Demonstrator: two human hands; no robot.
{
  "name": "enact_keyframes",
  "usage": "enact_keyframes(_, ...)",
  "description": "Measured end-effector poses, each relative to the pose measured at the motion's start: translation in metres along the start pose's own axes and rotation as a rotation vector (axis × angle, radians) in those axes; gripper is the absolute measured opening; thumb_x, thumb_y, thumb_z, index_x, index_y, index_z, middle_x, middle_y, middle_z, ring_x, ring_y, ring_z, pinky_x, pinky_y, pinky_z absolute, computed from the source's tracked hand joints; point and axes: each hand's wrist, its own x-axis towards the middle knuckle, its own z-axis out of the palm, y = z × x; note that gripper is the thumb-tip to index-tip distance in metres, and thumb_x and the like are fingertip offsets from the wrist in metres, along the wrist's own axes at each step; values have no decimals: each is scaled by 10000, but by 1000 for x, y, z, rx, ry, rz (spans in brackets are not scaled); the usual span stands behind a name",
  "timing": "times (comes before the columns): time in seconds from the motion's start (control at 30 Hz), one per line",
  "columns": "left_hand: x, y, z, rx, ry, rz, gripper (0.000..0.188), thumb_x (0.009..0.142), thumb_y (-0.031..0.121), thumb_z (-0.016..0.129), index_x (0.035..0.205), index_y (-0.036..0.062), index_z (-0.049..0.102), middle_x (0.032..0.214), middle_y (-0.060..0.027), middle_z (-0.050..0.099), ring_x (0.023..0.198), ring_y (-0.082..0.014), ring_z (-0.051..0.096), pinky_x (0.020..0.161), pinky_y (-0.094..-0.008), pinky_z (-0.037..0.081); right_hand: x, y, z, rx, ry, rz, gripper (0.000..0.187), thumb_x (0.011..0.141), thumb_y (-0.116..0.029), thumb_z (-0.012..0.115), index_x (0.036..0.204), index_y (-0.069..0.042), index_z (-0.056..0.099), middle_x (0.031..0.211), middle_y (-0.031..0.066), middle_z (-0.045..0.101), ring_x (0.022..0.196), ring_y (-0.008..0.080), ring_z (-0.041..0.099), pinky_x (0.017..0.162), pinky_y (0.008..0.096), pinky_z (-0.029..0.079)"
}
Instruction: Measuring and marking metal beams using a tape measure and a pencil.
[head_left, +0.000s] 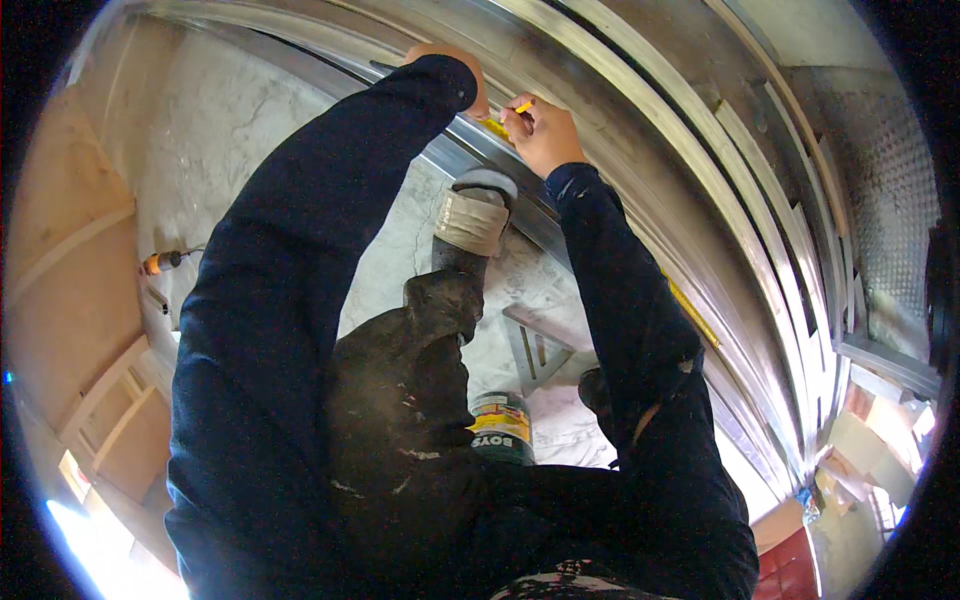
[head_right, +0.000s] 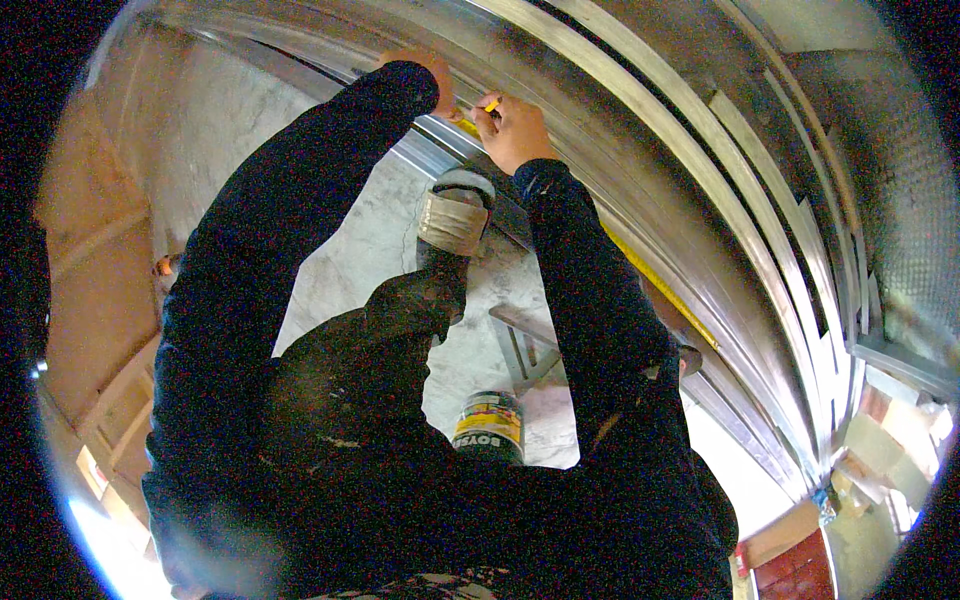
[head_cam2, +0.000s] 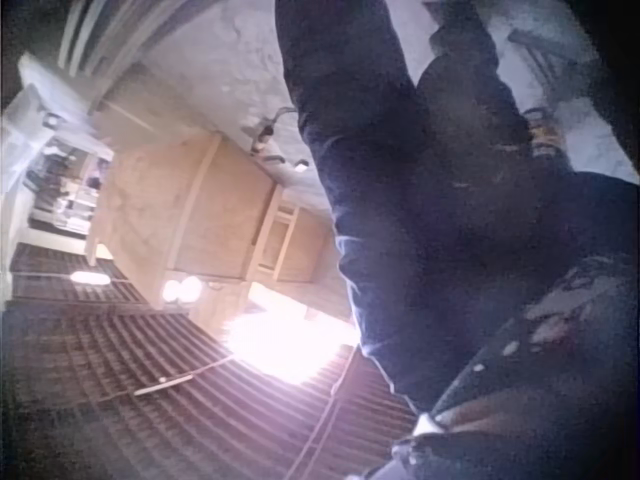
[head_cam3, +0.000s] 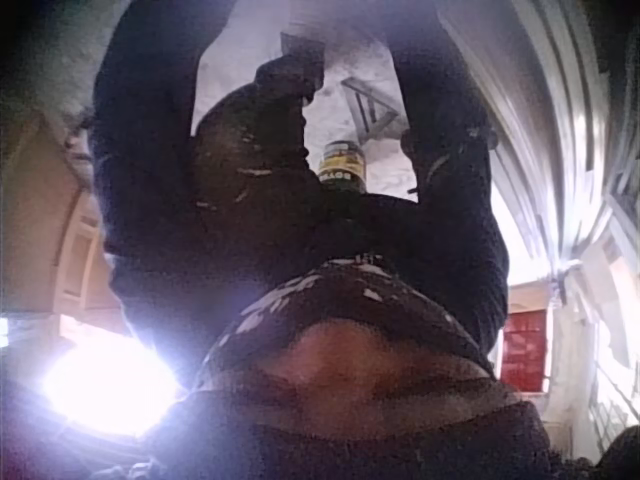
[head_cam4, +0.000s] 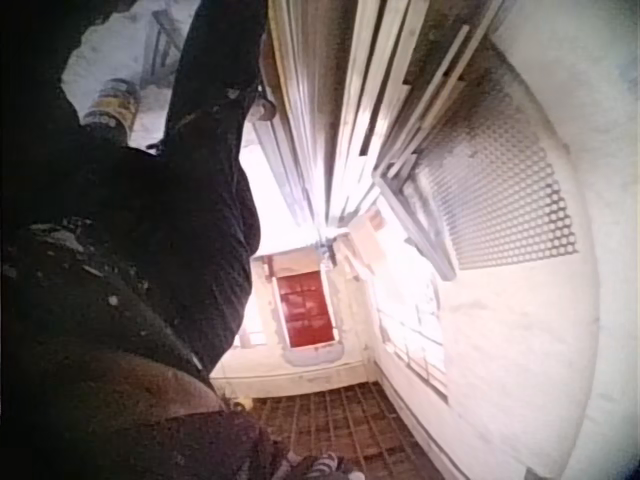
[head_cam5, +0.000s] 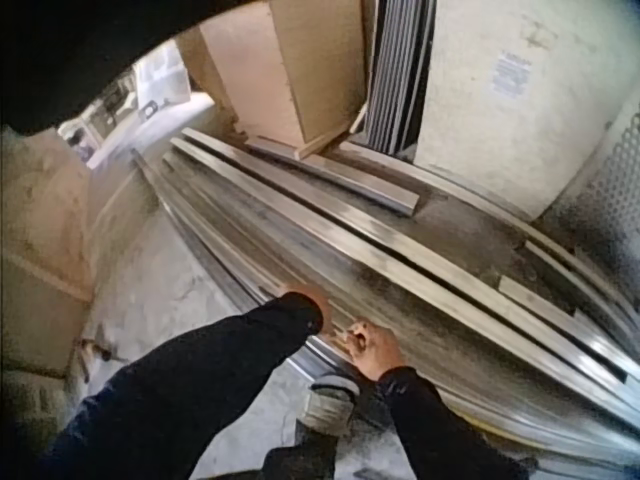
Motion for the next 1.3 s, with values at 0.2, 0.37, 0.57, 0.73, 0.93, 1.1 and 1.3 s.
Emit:
enact_keyframes(0.2,5,-3,4,-21,-30,-3,732,686,624,751,1199,109,667,1243,-89,656,1136,-241,636,976,-420,496,0,2,4,-3,-35,19,205,876,-260,683,935,-64,668,753,155,681,649,299,670,610,388,532)
enact_keyframes(0.37,-10,-4,1,-63,104,31,453,696,429,735,1036,129,736,1052,-108,719,988,-248,695,862,-366,534,0,8,5,13,-27,49,223,874,-264,693,944,-54,667,713,148,670,620,287,659,589,378,517)
enact_keyframes(0.57,-8,-5,3,-83,88,32,453,707,403,720,1074,137,724,1099,-103,710,1027,-253,685,888,-382,523,-1,10,7,5,-45,61,200,868,-255,701,942,-73,671,694,144,664,609,281,653,583,376,512)
enact_keyframes(0.73,-1,-5,4,-65,56,29,666,674,567,783,1134,93,697,1135,-85,703,1051,-238,676,926,-413,523,-1,11,8,68,4,57,188,867,-251,699,925,-74,673,698,152,667,619,280,661,592,376,519)
enact_keyframes(0.93,-5,-5,3,-86,68,19,439,703,355,712,1091,150,721,1124,-104,703,1059,-252,674,904,-390,512,0,5,4,-43,-67,75,131,901,-153,656,947,-30,661,717,95,683,639,150,674,617,279,528)
enact_keyframes(1.1,-5,-6,4,-67,65,38,669,675,575,781,1141,102,696,1142,-91,700,1050,-233,676,923,-400,525,2,-6,2,-179,-40,-40,140,883,-169,675,921,-34,663,690,137,656,633,175,676,608,315,524)
enact_keyframes(1.3,1,-9,8,-94,84,19,438,686,356,720,1060,130,726,1075,-118,713,1010,-256,690,871,-409,529,7,-20,4,-230,326,-123,157,886,-181,678,895,-25,656,689,121,652,622,159,661,601,297,515)
